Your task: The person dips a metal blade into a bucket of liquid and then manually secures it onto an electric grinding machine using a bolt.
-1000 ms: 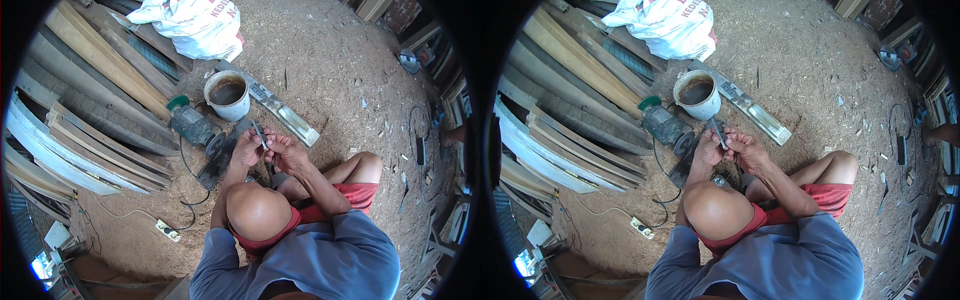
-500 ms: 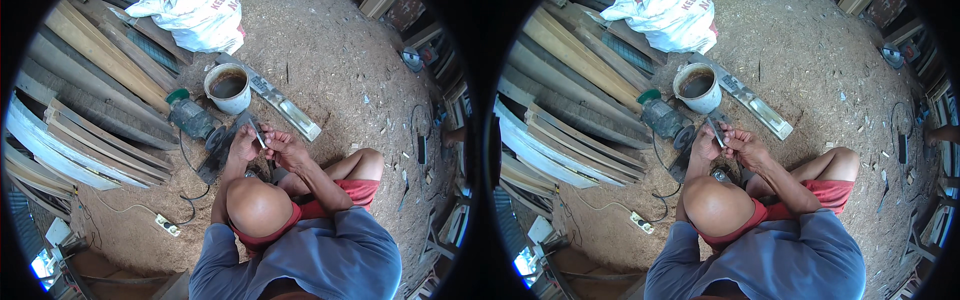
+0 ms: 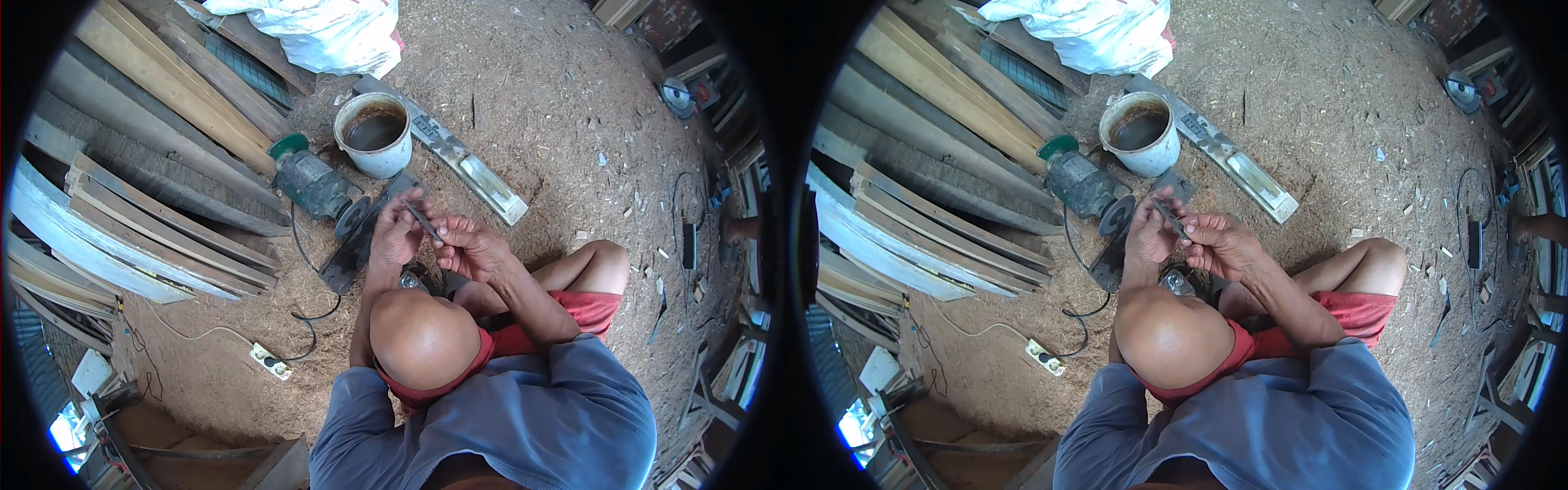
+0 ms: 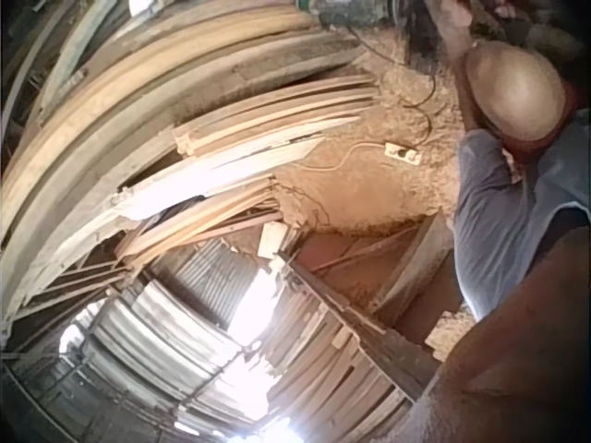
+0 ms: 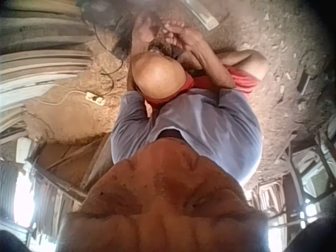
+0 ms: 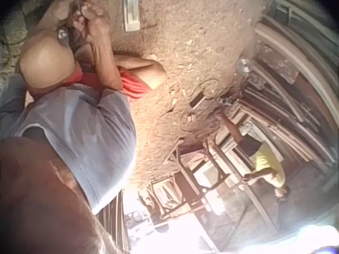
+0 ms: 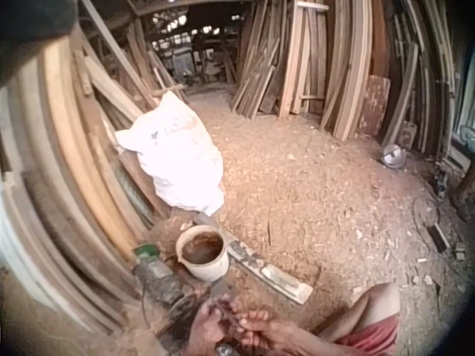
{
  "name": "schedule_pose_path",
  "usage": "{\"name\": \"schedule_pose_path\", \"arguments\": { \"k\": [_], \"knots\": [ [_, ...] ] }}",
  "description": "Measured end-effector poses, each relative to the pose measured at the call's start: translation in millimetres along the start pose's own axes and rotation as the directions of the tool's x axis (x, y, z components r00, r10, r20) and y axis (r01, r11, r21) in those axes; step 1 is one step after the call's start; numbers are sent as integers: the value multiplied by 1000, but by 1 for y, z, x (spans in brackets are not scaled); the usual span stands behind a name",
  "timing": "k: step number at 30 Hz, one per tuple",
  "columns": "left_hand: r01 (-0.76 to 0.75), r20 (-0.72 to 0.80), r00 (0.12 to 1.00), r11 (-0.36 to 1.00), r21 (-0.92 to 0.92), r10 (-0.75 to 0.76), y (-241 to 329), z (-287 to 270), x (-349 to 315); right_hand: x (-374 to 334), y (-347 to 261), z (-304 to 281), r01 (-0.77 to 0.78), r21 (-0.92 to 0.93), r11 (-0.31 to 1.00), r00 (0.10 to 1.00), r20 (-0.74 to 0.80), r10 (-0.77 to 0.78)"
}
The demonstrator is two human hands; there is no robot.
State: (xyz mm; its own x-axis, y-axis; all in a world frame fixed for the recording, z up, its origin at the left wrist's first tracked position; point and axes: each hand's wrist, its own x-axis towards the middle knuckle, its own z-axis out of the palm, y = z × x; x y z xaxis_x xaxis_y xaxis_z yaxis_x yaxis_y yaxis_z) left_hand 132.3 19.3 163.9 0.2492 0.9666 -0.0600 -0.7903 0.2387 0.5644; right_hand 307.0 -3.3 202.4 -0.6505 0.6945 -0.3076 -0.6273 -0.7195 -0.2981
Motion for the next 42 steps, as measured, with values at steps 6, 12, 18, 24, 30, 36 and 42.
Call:
{"name": "schedule_pose_path", "arguments": {
  "k": [6,12,18,24,30,36,42],
  "knots": [
    [-111,-241,951,939,327,196,-17,-47,-38,11,7,3,58,-283,957,939,-309,-148],
    [13,-393,886,836,548,244,-37,-70,-71,41,35,-42,-96,-995,-18,890,-78,-449],
    [-19,-443,864,895,446,238,-37,-90,-83,62,50,-41,-208,-882,424,879,-358,-315],
    [-71,-490,841,945,318,228,-35,-97,-79,70,53,-52,-56,-725,687,918,-308,-249],
    [22,-546,794,886,463,266,-24,-112,-78,102,66,-82,-34,-849,528,934,-215,-286],
    [143,-597,734,786,601,323,-20,-162,-83,154,87,-109,-91,-921,380,935,-210,-285],
    [266,-589,681,603,752,435,-4,-194,-78,196,98,-119,-123,-972,201,933,-182,-309]
  ]
}}
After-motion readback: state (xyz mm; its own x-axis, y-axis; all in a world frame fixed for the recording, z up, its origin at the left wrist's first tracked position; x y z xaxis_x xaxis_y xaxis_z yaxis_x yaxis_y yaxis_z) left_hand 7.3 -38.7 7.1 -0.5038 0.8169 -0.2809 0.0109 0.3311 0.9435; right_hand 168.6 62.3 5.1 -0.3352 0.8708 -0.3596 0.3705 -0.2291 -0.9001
